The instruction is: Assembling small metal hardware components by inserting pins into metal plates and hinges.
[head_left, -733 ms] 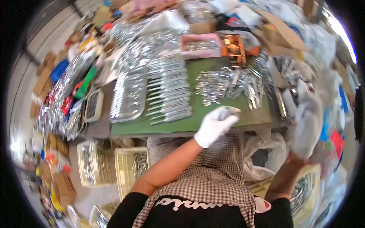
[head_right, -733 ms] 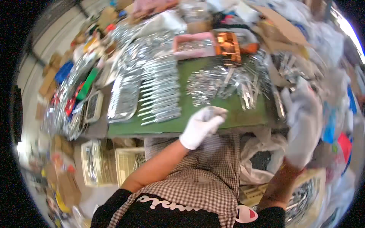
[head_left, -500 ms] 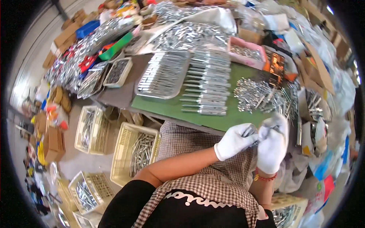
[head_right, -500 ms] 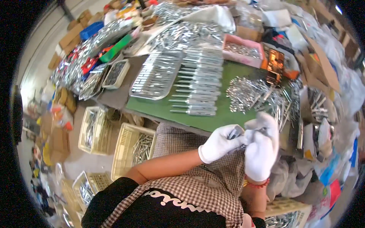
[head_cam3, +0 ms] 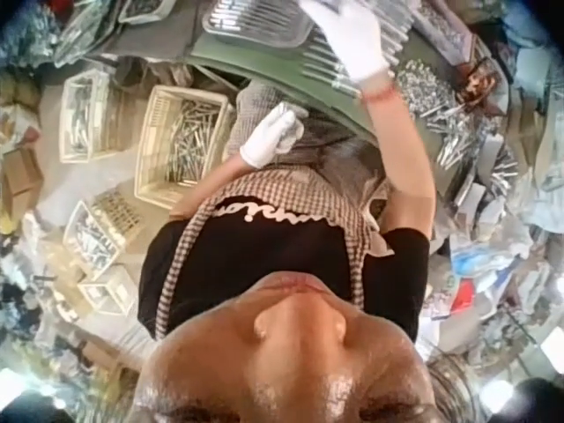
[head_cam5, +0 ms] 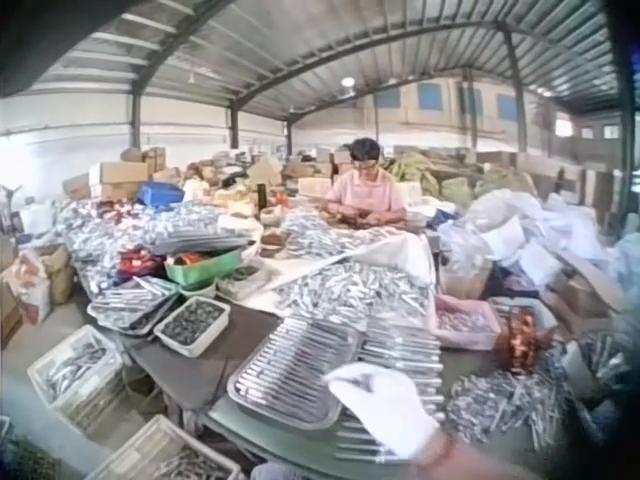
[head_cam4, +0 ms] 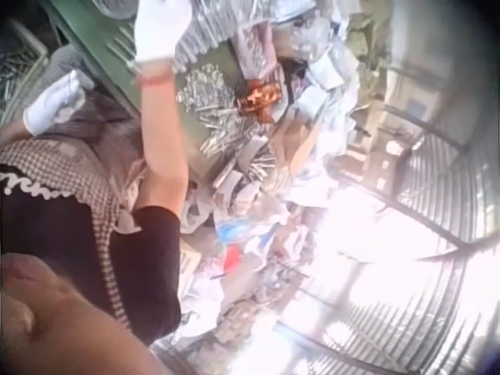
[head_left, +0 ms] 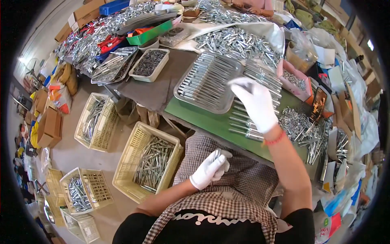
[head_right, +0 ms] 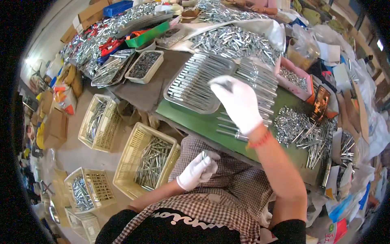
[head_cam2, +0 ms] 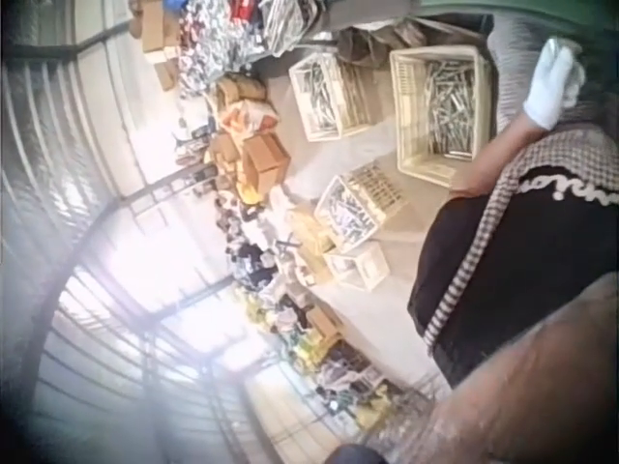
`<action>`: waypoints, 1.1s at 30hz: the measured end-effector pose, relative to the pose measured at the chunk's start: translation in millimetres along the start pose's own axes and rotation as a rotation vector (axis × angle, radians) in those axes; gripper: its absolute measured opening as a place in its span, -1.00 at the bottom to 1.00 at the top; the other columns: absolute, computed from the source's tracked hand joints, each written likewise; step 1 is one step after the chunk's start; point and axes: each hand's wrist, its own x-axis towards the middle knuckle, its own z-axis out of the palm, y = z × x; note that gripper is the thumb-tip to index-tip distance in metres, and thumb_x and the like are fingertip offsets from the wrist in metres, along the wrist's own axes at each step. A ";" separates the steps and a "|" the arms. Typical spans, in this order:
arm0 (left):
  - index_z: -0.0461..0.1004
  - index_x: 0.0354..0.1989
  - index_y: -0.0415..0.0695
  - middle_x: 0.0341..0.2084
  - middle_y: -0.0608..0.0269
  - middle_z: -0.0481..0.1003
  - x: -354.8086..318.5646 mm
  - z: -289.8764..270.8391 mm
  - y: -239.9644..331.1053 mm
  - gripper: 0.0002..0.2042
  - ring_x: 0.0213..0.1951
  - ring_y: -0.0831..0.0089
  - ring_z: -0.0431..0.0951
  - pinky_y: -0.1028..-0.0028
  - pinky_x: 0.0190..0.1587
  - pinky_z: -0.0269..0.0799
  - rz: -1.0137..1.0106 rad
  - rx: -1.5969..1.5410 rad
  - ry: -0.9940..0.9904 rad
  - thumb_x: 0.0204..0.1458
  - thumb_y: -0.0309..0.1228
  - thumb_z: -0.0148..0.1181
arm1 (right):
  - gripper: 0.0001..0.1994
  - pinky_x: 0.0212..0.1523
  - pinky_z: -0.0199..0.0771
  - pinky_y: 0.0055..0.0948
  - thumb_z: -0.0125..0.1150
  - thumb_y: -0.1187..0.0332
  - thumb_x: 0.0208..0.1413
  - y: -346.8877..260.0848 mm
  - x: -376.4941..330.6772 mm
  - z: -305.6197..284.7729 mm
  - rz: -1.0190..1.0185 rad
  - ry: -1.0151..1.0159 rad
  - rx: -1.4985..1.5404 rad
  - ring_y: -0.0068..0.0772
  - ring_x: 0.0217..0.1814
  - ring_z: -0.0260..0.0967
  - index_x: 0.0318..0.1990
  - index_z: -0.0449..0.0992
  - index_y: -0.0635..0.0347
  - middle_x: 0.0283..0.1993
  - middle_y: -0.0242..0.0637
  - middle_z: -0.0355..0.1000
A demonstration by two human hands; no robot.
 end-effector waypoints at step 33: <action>0.38 -0.06 -0.19 -0.44 0.32 0.51 34.1 32.1 79.3 -0.85 -0.61 0.73 0.22 0.68 -0.59 0.11 0.225 0.039 0.135 0.27 -0.43 0.08 | -0.85 -0.70 -0.05 -0.74 0.18 0.42 0.27 -7.4 -42.2 -21.8 0.379 -0.129 0.787 -0.83 -0.65 0.04 -0.05 0.47 0.19 -0.31 -0.44 0.51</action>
